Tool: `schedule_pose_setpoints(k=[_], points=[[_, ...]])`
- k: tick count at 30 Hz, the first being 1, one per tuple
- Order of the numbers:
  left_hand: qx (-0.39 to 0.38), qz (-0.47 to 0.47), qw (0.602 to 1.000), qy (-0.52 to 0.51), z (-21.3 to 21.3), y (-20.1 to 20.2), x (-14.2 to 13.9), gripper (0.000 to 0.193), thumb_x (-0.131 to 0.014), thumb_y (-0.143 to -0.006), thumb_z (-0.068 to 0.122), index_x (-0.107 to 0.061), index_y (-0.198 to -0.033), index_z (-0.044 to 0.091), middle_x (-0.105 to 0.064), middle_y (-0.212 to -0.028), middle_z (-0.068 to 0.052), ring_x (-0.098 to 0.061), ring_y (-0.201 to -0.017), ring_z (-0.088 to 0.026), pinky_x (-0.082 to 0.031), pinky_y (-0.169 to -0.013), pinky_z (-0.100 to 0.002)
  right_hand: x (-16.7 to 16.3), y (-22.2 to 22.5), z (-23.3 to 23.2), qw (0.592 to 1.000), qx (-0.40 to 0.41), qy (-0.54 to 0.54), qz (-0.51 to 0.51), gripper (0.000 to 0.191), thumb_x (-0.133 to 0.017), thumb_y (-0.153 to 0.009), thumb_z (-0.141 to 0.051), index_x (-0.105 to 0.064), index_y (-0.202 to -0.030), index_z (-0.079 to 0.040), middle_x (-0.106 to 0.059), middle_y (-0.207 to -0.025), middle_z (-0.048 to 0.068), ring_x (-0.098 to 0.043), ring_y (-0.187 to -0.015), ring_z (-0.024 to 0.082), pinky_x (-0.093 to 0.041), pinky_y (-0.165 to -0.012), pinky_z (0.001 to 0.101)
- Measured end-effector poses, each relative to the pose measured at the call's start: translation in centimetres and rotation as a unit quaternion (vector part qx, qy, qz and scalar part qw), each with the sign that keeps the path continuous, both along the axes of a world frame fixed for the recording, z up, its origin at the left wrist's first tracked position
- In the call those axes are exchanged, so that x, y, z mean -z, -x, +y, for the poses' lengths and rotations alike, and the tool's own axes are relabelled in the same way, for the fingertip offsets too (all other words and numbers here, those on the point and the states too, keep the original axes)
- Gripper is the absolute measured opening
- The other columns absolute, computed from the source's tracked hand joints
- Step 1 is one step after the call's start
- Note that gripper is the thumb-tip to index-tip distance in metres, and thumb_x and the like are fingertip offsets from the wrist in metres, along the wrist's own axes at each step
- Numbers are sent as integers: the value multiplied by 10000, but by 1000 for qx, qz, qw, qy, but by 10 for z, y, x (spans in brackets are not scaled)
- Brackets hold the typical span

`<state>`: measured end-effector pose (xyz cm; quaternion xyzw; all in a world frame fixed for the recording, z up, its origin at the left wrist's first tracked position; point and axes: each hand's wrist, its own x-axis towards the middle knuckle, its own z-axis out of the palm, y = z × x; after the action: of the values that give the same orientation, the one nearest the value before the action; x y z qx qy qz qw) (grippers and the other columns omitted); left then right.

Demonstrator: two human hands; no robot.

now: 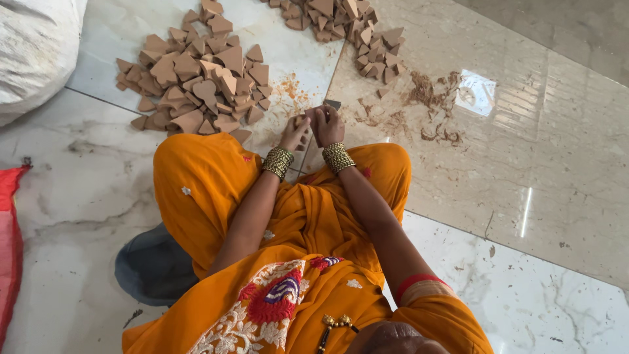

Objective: The person sits on the floor surrounded by piles of small brown dried chunks. The person picks up pieces one at a time, breaks them into smaller fragments by hand, and places the broken pieces back onto the floor piles.

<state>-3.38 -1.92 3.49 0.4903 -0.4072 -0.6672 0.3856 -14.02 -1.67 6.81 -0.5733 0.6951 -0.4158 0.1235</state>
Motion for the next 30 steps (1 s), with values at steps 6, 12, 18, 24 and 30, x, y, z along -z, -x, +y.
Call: schedule_pose_setpoints(k=[6, 12, 18, 24, 30], points=[[7, 168, 981, -96, 2, 7, 2, 642, -451, -939, 741, -524, -1243, 180, -645, -936, 66, -644, -750, -92, -549, -583, -300, 4, -6, 0, 999, -29, 15, -40, 349, -678, -966, -321, -710, -1192, -56, -766, -960, 177, -755, -810, 308, -590, -718, 396], [16, 236, 964, -120, 1, 6, 3, 707, -418, -988, 745, -581, -1259, 112, -605, -842, -44, -580, -661, -169, -486, -500, -317, 0, -12, 5, 997, -70, 41, -5, 380, -708, -948, -318, -711, -1209, -43, -761, -964, 198, -753, -835, 321, -591, -736, 399], [28, 120, 989, 77, 4, 12, 4, 858, -288, -1047, 732, -400, -1522, 27, -593, -1352, -160, -667, -1173, -203, -621, -914, -306, 4, -8, 3, 999, -28, -18, -26, 340, -669, -975, -334, -729, -1182, -71, -768, -979, 188, -769, -802, 310, -603, -708, 393], [-58, 104, 992, 44, 4, 7, 4, 903, -261, -987, 719, -457, -1460, -24, -647, -1265, -259, -719, -1089, -281, -646, -841, -333, 10, -17, 7, 994, -109, 13, -23, 380, -672, -979, -322, -718, -1230, -41, -760, -988, 225, -769, -864, 336, -607, -756, 400], [-34, 36, 992, 112, 7, 7, 2, 841, -234, -1001, 685, -457, -1454, 12, -649, -1191, -222, -697, -1008, -250, -618, -813, -333, 8, -16, 4, 998, -63, 3, -32, 378, -672, -971, -329, -721, -1213, -43, -767, -990, 215, -776, -849, 324, -613, -742, 387]])
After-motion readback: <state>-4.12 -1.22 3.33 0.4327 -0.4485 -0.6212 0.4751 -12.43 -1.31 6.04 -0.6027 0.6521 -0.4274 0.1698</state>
